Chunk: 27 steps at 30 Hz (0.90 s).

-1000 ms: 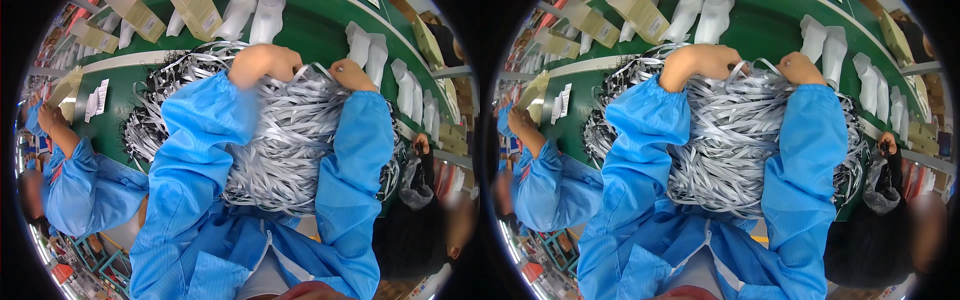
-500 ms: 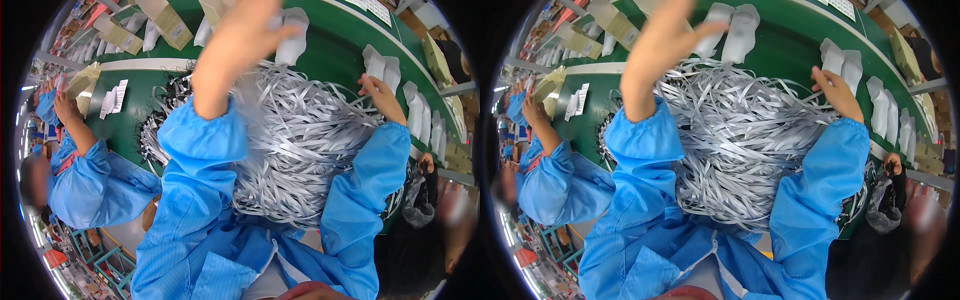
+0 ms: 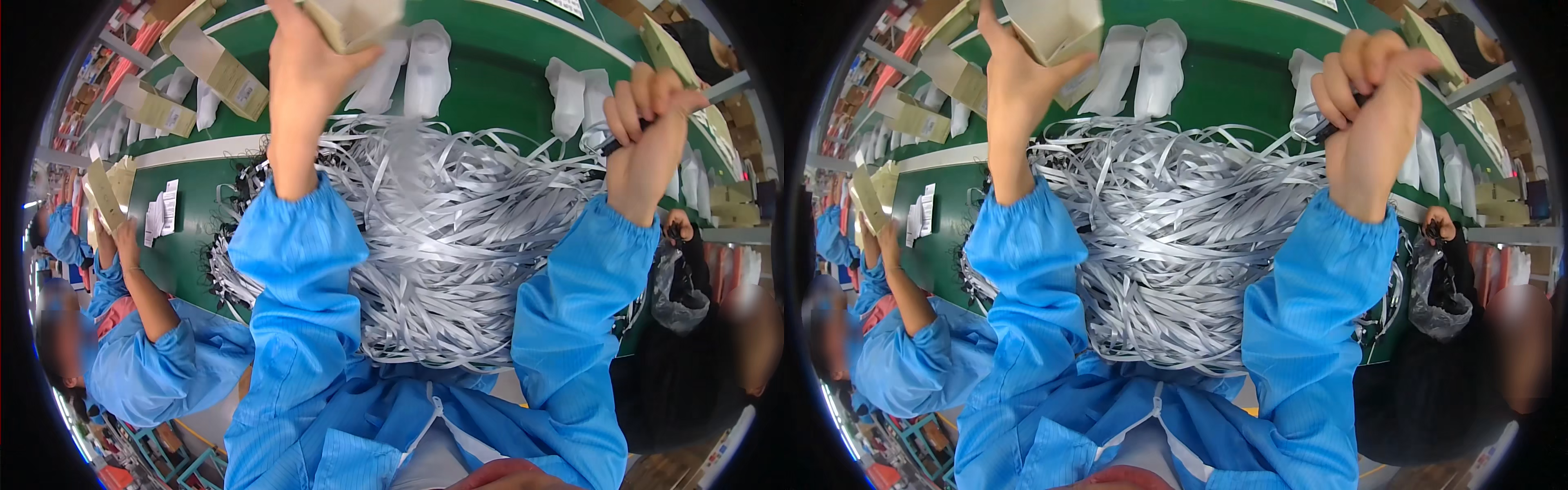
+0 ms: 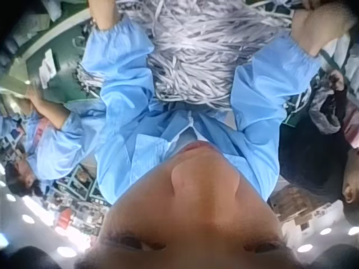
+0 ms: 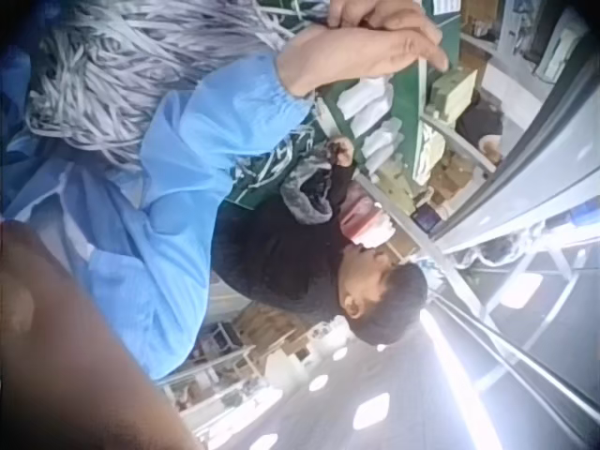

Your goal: Sorting and organizing white ribbon cables on a factory assembly line.

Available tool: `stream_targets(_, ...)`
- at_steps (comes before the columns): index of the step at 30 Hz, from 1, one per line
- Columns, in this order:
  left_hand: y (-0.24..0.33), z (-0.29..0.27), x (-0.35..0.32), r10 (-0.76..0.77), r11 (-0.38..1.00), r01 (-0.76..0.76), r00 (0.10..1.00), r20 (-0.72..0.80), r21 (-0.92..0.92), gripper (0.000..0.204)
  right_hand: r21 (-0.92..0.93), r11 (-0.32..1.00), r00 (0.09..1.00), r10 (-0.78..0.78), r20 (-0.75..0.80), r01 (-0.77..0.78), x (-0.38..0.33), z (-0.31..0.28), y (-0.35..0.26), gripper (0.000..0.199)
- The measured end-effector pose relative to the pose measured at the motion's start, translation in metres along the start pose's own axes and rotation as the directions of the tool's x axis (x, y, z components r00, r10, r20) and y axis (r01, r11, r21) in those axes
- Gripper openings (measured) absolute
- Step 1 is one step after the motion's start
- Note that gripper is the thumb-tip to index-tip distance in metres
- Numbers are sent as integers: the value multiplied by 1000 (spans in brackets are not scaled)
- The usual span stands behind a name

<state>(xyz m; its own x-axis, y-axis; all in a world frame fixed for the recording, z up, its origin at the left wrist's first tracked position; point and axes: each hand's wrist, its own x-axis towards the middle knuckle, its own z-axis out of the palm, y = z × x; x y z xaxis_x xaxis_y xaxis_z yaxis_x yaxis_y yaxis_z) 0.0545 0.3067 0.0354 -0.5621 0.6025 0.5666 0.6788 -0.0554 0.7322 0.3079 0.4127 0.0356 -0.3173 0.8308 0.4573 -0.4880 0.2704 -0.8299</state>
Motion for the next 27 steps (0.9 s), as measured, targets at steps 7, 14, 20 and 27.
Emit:
stream_targets(7, 73, 30, -53, 431, 895, -445, 853, 294, -23, 103, 75, 736, 739, -667, -96, 673, -25, 17, -13, 52)
stream_targets(14, 66, 42, -57, 322, 946, -305, 924, 205, -110, 101, -426, 812, 916, -348, 197, 400, -27, 61, 28, 36)
stream_targets(20, 62, 31, -55, 237, 967, -199, 929, 284, -157, 105, -703, 634, 940, -130, 315, 323, -38, 67, -1, 30)
stream_targets(27, 1, 61, -67, 238, 911, -365, 846, 478, 193, 77, -827, 498, 959, -229, 167, 263, -12, 13, 20, 29)
